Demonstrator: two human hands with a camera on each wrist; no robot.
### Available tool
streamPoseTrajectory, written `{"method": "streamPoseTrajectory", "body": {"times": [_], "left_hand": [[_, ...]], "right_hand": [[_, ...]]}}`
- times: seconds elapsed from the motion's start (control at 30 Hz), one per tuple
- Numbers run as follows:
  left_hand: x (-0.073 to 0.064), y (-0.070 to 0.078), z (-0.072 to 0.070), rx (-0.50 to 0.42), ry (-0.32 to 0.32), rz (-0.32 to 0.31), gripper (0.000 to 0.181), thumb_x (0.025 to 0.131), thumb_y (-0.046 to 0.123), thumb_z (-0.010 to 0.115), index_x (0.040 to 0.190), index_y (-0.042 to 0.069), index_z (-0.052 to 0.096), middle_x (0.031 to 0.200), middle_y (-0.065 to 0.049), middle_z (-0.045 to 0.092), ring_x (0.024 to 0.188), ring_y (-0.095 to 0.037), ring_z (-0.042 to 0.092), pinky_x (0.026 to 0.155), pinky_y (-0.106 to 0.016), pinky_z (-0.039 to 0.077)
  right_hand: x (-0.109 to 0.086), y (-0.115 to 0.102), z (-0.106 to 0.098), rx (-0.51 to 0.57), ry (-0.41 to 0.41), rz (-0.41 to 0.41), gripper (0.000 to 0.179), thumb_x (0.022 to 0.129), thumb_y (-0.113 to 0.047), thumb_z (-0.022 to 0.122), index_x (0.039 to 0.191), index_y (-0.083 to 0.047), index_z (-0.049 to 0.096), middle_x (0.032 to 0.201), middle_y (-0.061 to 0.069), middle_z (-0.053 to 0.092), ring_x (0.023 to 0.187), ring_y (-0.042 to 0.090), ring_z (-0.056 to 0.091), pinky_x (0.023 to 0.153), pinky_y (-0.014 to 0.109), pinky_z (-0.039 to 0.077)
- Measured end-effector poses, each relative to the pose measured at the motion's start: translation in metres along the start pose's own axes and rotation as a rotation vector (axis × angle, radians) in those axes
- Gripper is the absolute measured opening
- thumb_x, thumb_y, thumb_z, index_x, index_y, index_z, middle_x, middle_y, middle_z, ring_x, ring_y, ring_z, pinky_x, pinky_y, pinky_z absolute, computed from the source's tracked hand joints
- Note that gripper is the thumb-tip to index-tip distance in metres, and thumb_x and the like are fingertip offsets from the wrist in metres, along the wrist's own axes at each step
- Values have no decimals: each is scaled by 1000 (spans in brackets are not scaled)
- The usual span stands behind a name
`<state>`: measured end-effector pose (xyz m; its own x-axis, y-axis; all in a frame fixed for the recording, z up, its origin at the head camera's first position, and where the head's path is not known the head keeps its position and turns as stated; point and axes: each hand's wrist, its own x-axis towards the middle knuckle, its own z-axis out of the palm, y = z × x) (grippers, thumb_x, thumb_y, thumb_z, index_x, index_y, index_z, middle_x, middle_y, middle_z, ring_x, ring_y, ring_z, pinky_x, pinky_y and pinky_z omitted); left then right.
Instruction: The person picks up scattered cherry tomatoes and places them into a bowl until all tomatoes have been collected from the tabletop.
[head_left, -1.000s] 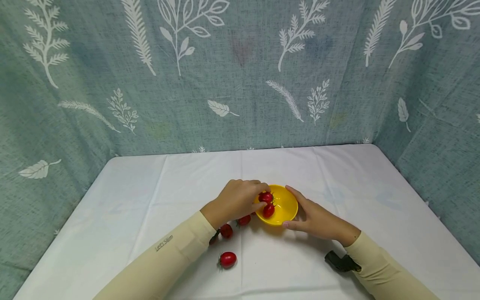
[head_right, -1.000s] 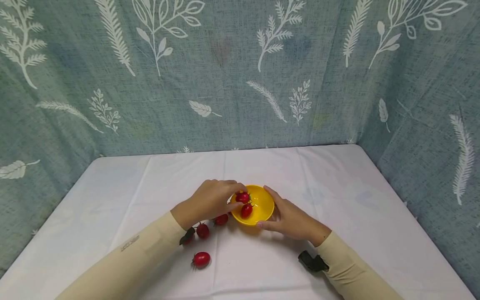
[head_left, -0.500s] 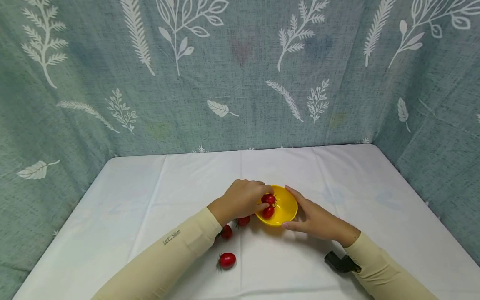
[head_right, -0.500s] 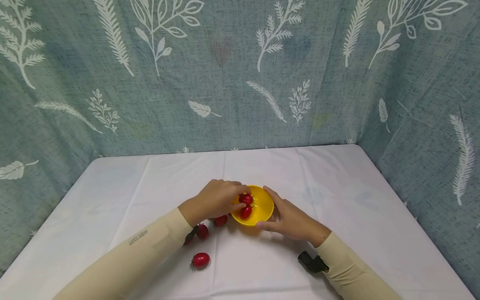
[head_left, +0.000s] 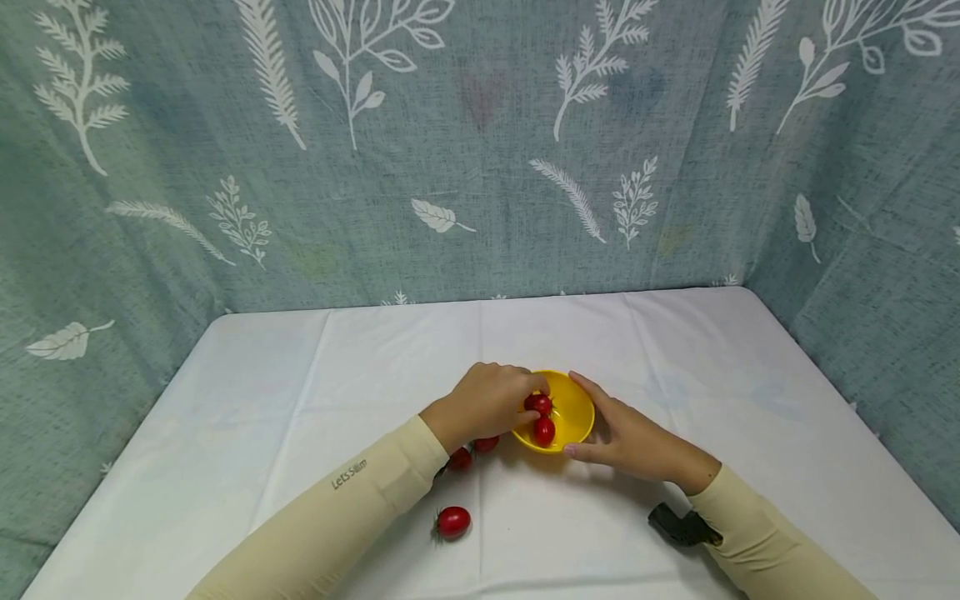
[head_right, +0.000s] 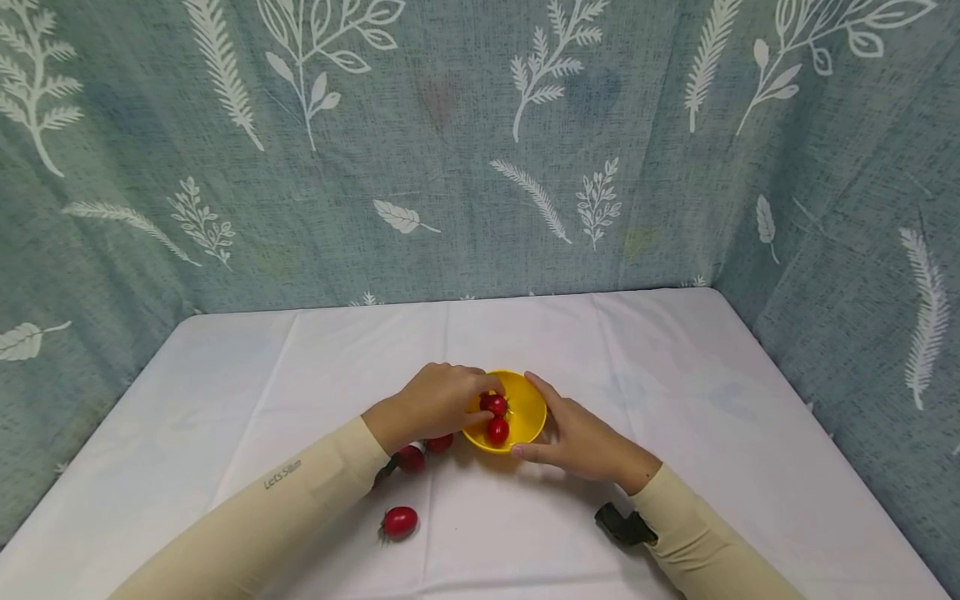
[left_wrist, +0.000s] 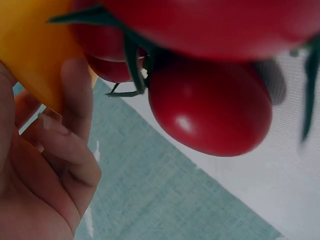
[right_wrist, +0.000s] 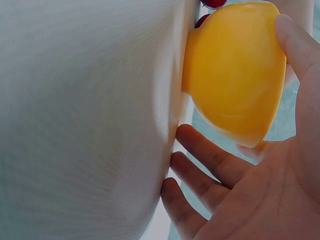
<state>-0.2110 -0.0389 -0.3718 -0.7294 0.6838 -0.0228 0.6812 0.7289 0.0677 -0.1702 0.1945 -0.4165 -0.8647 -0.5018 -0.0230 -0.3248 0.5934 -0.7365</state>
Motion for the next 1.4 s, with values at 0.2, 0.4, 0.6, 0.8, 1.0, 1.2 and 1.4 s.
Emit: {"method": "streamPoseTrajectory", "body": {"times": [0.2,0.4,0.6,0.8,1.0,1.2,1.4], "left_hand": [[1,1,-1,-24,-23,-14,34,89,38,75,118,22,72,109,3,74,87,-12,65,81,-30,57],[2,1,0,-28,-33,-24,35,88,38,76,119,23,72,109,3,74,86,-13,65,80,-30,57],[-1,0,-2,-9,-28,-30,36,90,40,74,122,23,71,111,1,73,83,-14,66,76,-31,58],[-10,-3,-4,-27,14,-24,34,93,41,70,122,23,70,110,1,72,76,-12,62,68,-27,54],[-25,-7,-9,-108,73,-28,33,92,36,72,122,22,71,110,2,71,66,-10,57,60,-24,48],[-43,-10,-11,-137,104,-42,35,91,37,73,123,23,70,111,3,70,60,-7,53,57,-22,46],[-62,-15,-13,-141,137,-62,33,92,39,72,122,27,70,112,5,70,62,-5,56,62,-25,47]], "right_hand": [[0,0,0,-3,0,4,103,86,-49,75,161,-12,14,162,15,30,147,37,34,118,59,27],[1,1,0,3,1,6,102,86,-48,75,160,-12,14,162,15,30,147,37,34,118,59,26],[1,0,1,-1,-3,6,102,87,-49,74,161,-13,13,163,15,28,148,38,32,118,59,26],[1,-2,1,-8,-6,16,101,87,-48,74,161,-14,13,163,17,28,148,40,32,117,61,26],[0,-3,0,-6,-7,26,102,87,-49,74,161,-15,14,164,16,26,149,41,30,117,63,25],[0,-2,0,-17,3,19,102,86,-50,74,161,-15,14,163,18,26,148,41,31,117,62,25],[0,-2,1,-20,7,21,102,86,-49,75,161,-15,14,163,18,26,148,41,30,117,62,25]]}}
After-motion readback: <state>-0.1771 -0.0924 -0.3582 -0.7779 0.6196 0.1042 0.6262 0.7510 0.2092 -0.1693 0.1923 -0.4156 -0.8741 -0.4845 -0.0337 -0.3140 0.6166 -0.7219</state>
